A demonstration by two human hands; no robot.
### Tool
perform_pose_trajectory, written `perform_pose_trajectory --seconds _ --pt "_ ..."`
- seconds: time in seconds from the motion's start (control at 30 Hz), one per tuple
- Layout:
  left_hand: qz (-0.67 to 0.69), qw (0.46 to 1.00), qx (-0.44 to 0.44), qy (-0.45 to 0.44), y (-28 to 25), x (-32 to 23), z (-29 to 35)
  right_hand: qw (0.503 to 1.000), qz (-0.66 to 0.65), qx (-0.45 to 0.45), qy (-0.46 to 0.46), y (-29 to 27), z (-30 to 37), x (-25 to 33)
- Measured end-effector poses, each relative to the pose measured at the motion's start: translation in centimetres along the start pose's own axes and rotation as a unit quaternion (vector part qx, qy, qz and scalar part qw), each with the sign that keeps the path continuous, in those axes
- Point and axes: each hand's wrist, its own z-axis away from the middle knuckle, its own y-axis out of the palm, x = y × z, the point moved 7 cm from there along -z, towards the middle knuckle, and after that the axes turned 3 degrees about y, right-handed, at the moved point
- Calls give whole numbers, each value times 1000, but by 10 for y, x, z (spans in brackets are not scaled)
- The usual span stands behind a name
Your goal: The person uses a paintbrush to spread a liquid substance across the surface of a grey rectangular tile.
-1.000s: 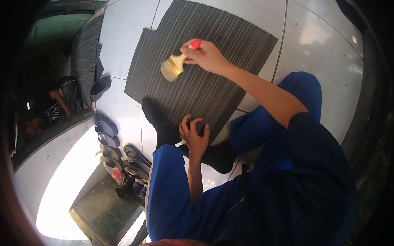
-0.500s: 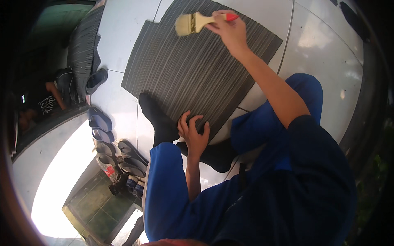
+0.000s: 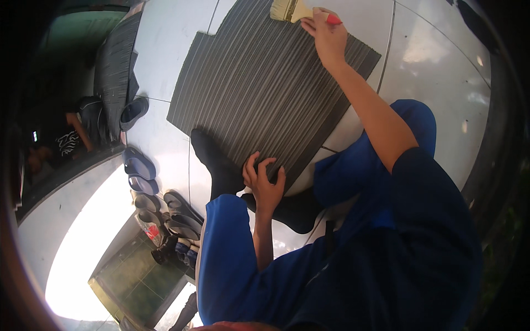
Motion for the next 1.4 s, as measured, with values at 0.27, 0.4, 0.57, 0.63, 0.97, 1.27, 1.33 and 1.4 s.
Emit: perform_pose_trajectory --seconds 0.27,0.4,0.57,0.63,0.97,1.27,1.33,1.4 --pt "10 1000 9 -9 4 4 2 912 71 360 182 95 136 -51" --pt "5 1000 6 -10 2 6 6 970 50 220 95 63 44 -29" --pt "23 1000 16 -6 3 0 2 998 16 26 -54 -22 -32 15" --pt "20 1000 11 -14 1 5 4 999 -1 34 -37 -13 -14 23" --pt "19 1000 11 -13 3 5 4 963 3 205 175 62 51 -40" --pt "30 999 12 -9 1 3 4 997 -32 49 54 12 14 13" --pt "27 1000 12 -8 1 3 5 964 -30 205 168 54 54 -9" --pt "25 1000 10 -2 2 0 2 907 65 322 265 83 98 -47"
